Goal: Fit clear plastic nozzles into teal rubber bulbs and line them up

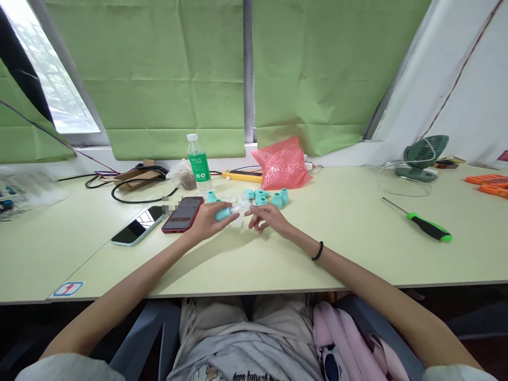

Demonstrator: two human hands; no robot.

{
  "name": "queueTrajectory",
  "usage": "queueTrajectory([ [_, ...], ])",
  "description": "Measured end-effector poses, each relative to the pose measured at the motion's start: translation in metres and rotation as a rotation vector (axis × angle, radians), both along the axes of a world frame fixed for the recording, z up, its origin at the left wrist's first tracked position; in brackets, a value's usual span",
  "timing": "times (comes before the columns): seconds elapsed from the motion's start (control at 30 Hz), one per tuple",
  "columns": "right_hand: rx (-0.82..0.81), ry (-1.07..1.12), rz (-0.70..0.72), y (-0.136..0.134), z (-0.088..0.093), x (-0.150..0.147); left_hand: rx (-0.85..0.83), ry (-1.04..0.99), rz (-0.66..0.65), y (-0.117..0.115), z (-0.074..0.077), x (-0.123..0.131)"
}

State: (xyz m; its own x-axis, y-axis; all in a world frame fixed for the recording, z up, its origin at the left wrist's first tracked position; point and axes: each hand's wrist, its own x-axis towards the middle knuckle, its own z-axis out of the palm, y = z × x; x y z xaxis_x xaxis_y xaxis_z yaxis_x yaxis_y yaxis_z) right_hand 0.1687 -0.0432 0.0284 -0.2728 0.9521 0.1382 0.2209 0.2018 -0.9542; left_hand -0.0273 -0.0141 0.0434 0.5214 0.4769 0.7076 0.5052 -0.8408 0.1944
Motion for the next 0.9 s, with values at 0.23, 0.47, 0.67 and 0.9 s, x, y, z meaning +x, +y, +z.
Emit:
queueTrajectory([
  [0.23,0.47,-0.664,-0.079,0.011,-0.003,-0.01,-0.151,-0.12,0.117,0.011,0.002,-0.017],
  [0.47,0.537,-1.151,-0.128,0.028,0.005,-0.027,-0.279,-0.127,0.117,0.012,-0.001,-0.012],
  [0.67,0.537,-1.249,-0.089,0.031,-0.002,-0.022,-0.346,-0.158,0.022,0.006,-0.008,-0.007],
  [0.9,0.513,-1.143,-0.101,0.039,-0.007,-0.024,-0.34,-0.06,-0.085,-0.004,-0.02,0.002],
])
